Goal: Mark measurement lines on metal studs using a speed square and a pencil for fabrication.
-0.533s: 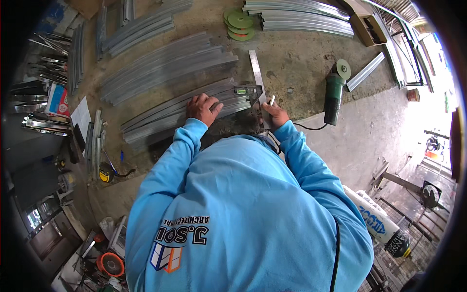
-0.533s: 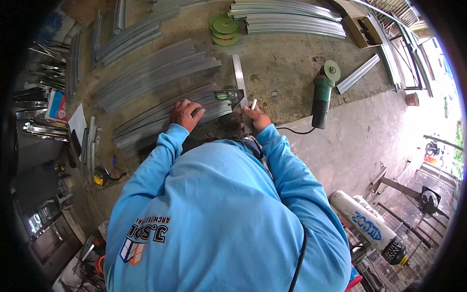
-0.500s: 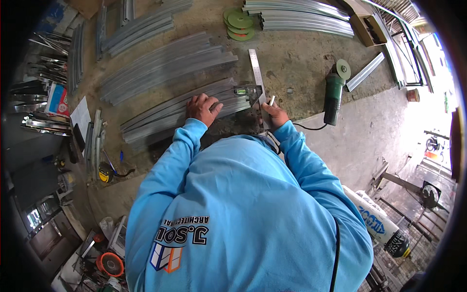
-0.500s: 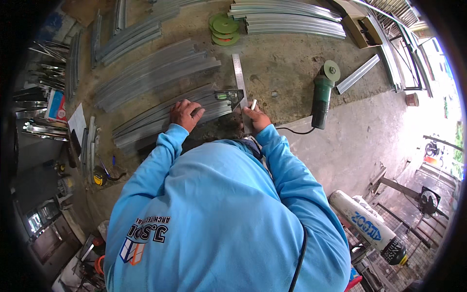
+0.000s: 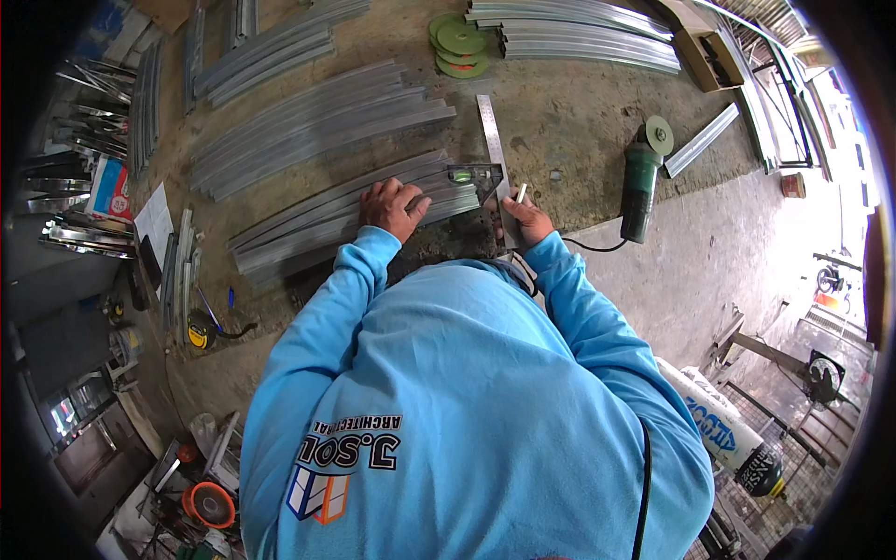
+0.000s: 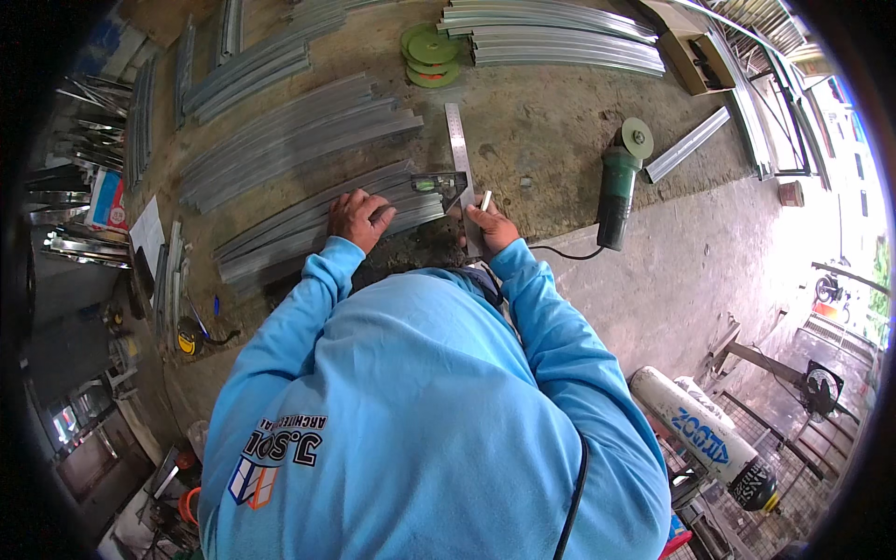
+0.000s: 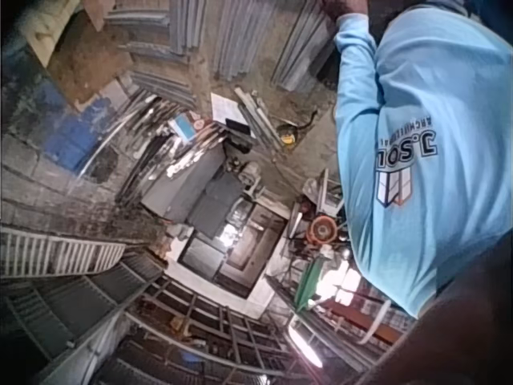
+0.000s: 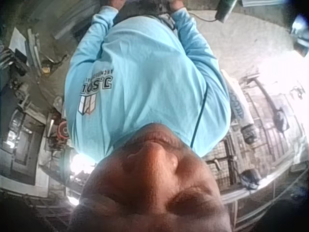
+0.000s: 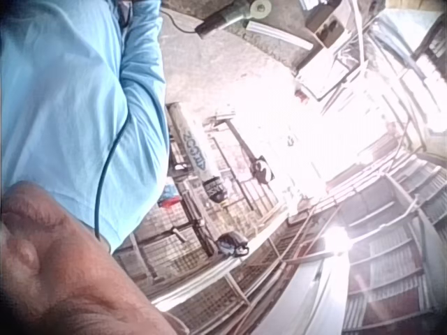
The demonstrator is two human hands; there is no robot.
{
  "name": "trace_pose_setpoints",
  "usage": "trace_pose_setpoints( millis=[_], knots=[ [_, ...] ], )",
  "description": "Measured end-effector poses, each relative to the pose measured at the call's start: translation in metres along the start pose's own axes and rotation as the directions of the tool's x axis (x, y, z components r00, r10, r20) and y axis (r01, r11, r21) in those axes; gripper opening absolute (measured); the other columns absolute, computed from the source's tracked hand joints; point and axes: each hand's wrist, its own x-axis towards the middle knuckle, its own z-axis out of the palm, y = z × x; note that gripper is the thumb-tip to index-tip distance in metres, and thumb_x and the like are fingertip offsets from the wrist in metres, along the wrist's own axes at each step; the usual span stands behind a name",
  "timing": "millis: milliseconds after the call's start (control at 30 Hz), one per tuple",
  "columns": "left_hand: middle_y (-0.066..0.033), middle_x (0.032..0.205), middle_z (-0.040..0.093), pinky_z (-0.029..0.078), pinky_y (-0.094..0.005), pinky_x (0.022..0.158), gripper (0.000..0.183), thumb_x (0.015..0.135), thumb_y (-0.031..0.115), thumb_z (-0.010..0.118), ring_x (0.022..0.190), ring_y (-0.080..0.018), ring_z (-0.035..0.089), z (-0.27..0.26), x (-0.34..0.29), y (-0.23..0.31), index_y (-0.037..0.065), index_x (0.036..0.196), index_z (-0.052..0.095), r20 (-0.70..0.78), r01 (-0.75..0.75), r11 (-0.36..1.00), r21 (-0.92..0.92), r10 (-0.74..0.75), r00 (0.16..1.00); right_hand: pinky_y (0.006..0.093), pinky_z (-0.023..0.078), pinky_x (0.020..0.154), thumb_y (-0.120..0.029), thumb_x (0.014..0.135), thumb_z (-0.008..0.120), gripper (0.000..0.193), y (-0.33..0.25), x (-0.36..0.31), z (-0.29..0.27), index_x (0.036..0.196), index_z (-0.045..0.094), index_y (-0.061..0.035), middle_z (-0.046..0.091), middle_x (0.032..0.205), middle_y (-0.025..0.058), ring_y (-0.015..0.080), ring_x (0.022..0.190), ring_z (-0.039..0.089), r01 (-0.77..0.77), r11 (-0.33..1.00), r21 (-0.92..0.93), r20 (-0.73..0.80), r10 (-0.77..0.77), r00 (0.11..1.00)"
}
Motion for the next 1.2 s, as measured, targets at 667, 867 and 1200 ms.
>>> trace_pose_setpoints(
  millis=[667, 867, 1200],
  knots=[
    [-0.0042, 0.094, 0.06, 0.043, -0.0478, 0.086, 0.028, 0.086, 0.045, 0.072, 0.095, -0.0286, 0.057, -0.014, -0.011, -0.014, 0.019, 0.096, 0.071, -0.067, -0.051, 0.998, 0.034, 0.053, 0.996, 0.0314, 0.053, 0.06, -0.028, 0.099, 0.06, 0.038, -0.007, -0.001, -0.001, 0.131, 0.048, -0.0104, 0.069, 0.108, 0.0086, 0.0168, 0.069, 0.06, 0.014, 0.996, -0.088, 0.025, -0.012, 1.0],
    [-0.0056, 0.093, 0.059, 0.042, -0.0477, 0.086, 0.027, 0.086, 0.042, 0.072, 0.095, -0.0292, 0.057, -0.013, -0.013, -0.014, 0.017, 0.097, 0.07, -0.087, -0.065, 0.997, 0.033, 0.068, 0.994, 0.0291, 0.045, 0.076, -0.029, 0.098, 0.063, 0.026, -0.032, -0.017, -0.047, 0.116, 0.065, -0.0096, 0.068, 0.095, 0.001, 0.0118, 0.083, 0.057, -0.039, 0.853, -0.521, 0.076, 0.091, 0.993],
    [-0.0117, 0.113, 0.052, 0.039, -0.0493, 0.093, 0.071, 0.081, 0.068, 0.066, 0.106, -0.0323, 0.052, -0.018, -0.018, 0.013, 0.016, 0.128, 0.056, -0.16, -0.337, 0.941, -0.022, 0.33, 0.93, 0.0309, 0.047, 0.067, -0.034, 0.097, 0.065, 0.028, -0.027, -0.009, -0.023, 0.108, 0.07, -0.0088, 0.065, 0.083, -0.0002, 0.0122, 0.071, 0.055, -0.002, 0.561, -0.828, 0.12, 0.18, 0.976]
  ],
)
